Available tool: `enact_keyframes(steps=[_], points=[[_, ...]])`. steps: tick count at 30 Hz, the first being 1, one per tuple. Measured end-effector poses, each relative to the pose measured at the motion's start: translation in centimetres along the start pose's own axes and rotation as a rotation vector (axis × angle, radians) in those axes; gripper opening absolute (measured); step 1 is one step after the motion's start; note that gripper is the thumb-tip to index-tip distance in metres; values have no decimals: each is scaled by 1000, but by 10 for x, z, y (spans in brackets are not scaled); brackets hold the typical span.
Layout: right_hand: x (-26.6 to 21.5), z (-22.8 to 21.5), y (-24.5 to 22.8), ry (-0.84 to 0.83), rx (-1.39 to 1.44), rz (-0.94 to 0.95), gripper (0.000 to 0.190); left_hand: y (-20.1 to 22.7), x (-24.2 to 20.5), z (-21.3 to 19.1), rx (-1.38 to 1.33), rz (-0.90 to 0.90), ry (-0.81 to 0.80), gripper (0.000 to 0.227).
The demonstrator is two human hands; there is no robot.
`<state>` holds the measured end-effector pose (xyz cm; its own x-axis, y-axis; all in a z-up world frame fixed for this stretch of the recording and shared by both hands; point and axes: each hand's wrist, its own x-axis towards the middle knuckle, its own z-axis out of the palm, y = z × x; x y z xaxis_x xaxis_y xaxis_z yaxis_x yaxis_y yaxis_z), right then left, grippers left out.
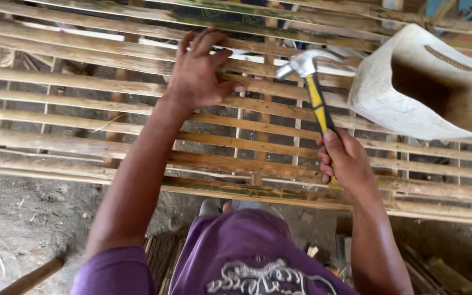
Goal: The person uses a hammer to drive nails into a wooden slatted structure. They repeatedly pick up nails from a hanging sack and hammer them into the wood frame.
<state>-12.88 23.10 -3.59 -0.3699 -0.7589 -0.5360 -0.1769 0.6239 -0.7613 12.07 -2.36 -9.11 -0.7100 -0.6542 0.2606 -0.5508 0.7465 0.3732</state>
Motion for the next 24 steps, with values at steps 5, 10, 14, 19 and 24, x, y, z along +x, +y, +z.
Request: enact_keyframes(steps=[5,10,14,19,24], points=[[-4,5,-10,63,130,-11,41,-26,17,-7,97,271,11,74],[-1,2,-8,40,53,-32,42,-27,27,-14,212,390,19,77],[-2,-2,3,-5,42,-65,41,-31,31,-12,239,583,149,70],[4,-4,15,-4,42,-139,41,-46,33,-5,411,722,302,71],[2,-3,15,-39,119,-151,39,-37,37,-15,405,672,197,73]])
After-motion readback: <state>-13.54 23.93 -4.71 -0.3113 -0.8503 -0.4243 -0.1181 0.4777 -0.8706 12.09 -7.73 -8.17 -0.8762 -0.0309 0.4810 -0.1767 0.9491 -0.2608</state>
